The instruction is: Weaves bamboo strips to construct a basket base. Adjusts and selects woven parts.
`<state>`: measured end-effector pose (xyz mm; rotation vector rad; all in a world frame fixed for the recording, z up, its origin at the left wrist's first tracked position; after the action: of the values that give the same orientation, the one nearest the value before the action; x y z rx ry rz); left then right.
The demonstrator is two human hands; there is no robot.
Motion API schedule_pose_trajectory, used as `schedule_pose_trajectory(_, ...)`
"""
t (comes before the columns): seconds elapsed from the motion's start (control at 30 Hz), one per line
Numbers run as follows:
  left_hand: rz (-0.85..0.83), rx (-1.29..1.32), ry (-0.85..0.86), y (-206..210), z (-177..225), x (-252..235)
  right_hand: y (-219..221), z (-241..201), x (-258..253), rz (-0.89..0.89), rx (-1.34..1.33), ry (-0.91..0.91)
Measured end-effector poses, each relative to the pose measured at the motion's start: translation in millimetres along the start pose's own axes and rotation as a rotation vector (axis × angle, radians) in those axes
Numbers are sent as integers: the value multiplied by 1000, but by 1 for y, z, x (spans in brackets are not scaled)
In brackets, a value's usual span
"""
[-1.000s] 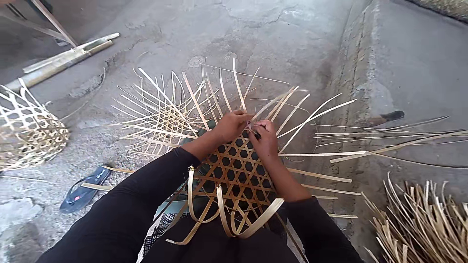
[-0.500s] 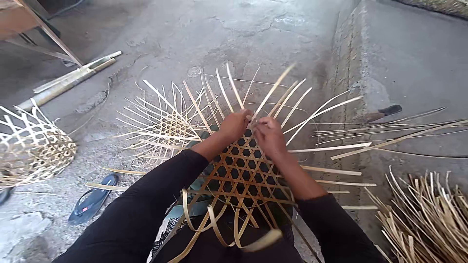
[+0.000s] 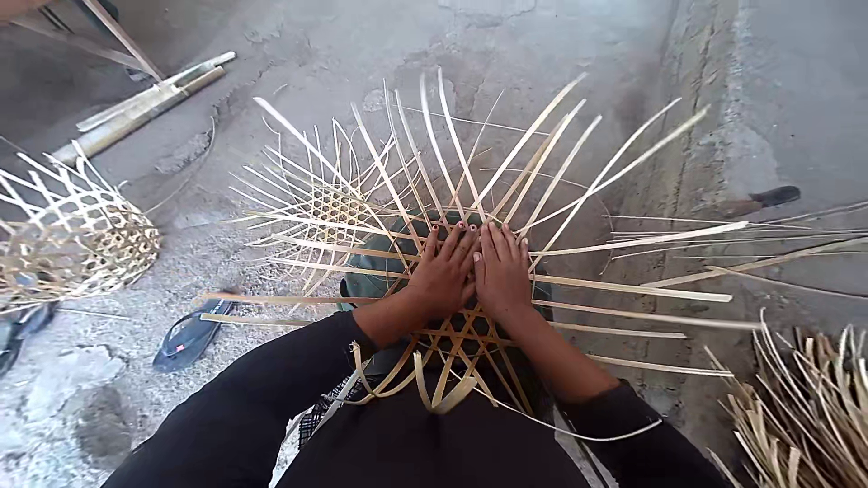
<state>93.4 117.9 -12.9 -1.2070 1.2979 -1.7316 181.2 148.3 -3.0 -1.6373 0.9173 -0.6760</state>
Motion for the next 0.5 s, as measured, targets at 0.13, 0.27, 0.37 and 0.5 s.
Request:
schedule_pose_trajectory(0.13, 332, 475, 204, -43, -34, 29, -54, 21, 5, 65, -281, -66)
schedule_pose_trajectory(0.27, 576, 598, -15, -88, -126, 91, -130, 74, 24, 290, -331, 13)
schedule_pose_trajectory(0.37, 662, 557, -159, -103, -166, 126, -155, 95, 21, 432, -359, 18)
schedule_pose_trajectory(0.5, 573, 435, -94, -101, -142, 135, -133, 40, -2, 222, -265, -55)
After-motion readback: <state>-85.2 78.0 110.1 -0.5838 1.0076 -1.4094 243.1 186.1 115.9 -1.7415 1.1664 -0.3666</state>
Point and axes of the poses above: each hand's wrist, its own x-axis away from the middle knuckle, its own y-axis out of the palm, z = x × y, the point moved 8 cm from there along -x, towards the middle knuckle, and after that the axes turned 13 degrees about -z, right-handed, at the moved point
